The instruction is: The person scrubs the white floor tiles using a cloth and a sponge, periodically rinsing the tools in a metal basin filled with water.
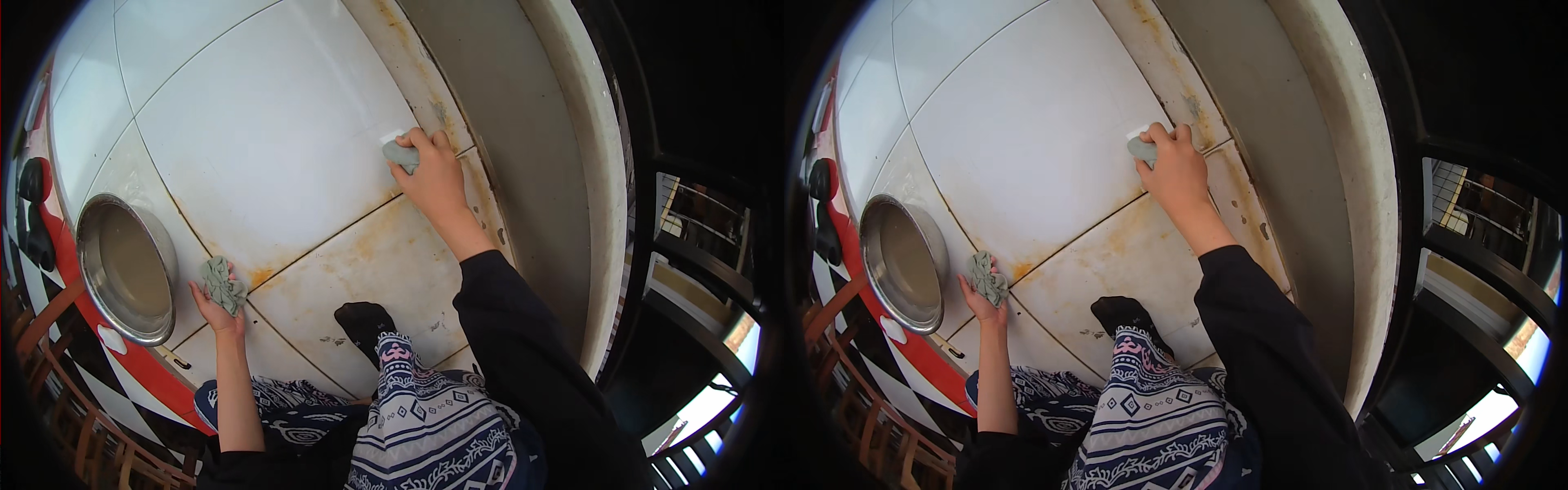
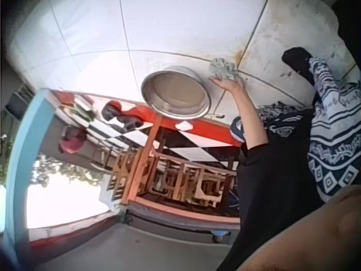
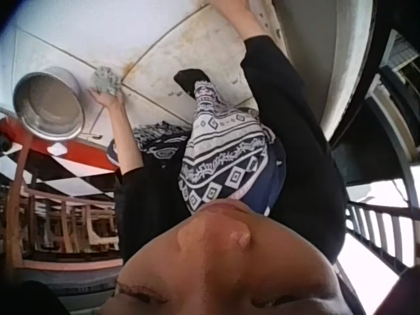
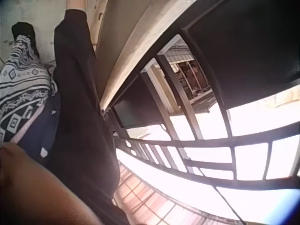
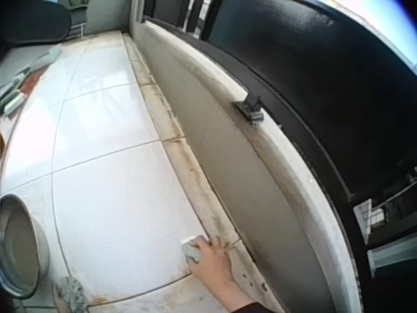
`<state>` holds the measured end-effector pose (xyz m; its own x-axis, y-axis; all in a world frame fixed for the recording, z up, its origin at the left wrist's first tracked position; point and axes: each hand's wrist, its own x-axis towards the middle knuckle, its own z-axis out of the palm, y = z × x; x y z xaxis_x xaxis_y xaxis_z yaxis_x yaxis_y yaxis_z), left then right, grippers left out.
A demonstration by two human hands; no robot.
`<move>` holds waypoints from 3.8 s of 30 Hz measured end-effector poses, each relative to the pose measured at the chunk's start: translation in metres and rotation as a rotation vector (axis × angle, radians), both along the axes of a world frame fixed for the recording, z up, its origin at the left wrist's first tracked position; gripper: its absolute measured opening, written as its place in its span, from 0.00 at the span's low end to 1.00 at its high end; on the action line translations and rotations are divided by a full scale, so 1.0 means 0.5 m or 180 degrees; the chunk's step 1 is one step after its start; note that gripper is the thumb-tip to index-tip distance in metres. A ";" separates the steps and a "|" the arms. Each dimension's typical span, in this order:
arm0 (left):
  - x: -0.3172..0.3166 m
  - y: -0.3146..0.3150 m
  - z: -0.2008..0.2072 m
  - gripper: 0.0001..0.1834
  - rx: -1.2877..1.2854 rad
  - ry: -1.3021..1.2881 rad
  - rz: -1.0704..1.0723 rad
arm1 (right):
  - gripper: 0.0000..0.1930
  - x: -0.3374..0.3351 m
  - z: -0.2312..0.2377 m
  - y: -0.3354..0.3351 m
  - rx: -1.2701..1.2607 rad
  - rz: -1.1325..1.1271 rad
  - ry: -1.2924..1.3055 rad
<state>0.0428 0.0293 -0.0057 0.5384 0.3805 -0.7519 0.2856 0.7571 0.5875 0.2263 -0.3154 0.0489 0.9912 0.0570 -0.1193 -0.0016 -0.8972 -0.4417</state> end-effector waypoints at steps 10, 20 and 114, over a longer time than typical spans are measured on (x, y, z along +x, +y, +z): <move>-0.002 -0.005 0.017 0.34 0.0194 -0.0062 -0.0155 | 0.18 0.022 -0.019 0.087 0.0162 -0.0002 -0.0475; 0.009 -0.010 0.008 0.36 0.0197 -0.0015 0.0092 | 0.17 0.084 -0.005 0.155 0.0048 0.0305 0.0194; 0.008 -0.039 0.009 0.33 0.0201 -0.0271 -0.0167 | 0.18 0.053 0.004 0.193 -0.0055 0.0262 -0.0092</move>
<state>0.0468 0.0097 -0.0012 0.6197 0.3952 -0.6780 0.2707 0.7033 0.6574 0.2526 -0.2189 0.0507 0.9863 0.1367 -0.0925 0.0851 -0.9013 -0.4248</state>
